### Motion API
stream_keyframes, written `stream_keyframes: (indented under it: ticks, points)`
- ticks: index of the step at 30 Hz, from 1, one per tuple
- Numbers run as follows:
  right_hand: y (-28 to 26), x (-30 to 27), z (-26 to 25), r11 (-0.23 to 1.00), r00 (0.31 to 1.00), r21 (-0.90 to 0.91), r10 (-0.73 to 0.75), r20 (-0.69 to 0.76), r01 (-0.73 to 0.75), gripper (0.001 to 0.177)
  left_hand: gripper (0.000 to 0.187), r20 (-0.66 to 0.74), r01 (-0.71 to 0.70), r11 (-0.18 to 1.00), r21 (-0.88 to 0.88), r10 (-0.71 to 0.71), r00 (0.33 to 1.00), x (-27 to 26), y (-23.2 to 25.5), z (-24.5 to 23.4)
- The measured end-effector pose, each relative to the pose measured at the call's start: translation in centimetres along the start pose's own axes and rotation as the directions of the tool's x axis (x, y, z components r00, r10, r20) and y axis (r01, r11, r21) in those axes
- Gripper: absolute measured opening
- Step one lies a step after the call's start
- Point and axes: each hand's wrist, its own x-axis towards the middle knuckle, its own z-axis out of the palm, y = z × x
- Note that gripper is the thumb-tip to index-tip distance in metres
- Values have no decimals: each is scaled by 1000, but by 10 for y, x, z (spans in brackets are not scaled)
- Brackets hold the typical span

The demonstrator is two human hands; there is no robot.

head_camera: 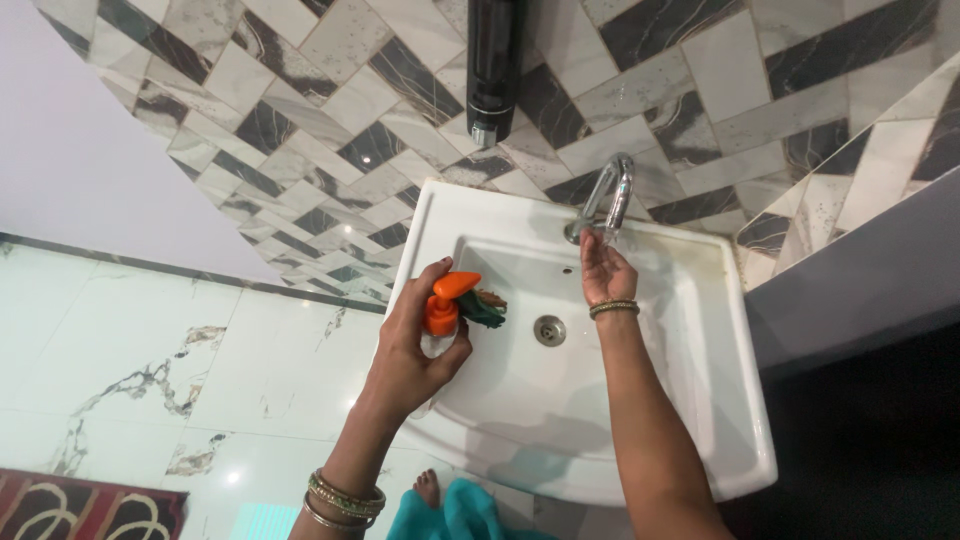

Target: The person sprays a cleaning solution onto a white bathroom sink and scrubs the basin and faucet area with a green sponge. They repeatedly spray and wipe different sections of the sink throughout the clip.

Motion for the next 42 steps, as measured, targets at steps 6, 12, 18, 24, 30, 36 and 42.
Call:
stream_keyframes:
  ticks: [6, 12, 18, 24, 30, 36, 42]
  points:
    - [-70, -13, -12, 979, 794, -87, 202, 573, -187, 47, 84, 26, 5, 1000, -16, -5, 1000, 0, 3, 3]
    - [-54, -47, -51, 871, 679, -392, -482, -554, 297, 31, 84, 8, -30, 999, 17, 30, 1000, 3, 8, 10]
    - [3, -22, -30, 969, 932, -233, -155, -328, 80, 40, 82, -15, -32, 999, -6, 32, 999, 7, 12, 17]
    - [-2, -10, -2, 992, 992, -62, -118, -49, 115, 37, 86, 3, 68, 998, 6, -68, 998, -2, 15, 15]
    - [11, -16, 30, 988, 990, -141, -40, 137, 60, 34, 84, -43, 5, 1000, 31, -4, 999, -8, 19, 14]
    - [-8, -73, 55, 620, 895, -687, 436, -98, -378, 35, 84, -40, 20, 998, 59, -18, 999, -12, 24, 20]
    - [-116, -125, 33, -510, 618, -627, 216, -756, -589, 30, 84, -18, -45, 999, 13, 45, 999, -13, 27, 30]
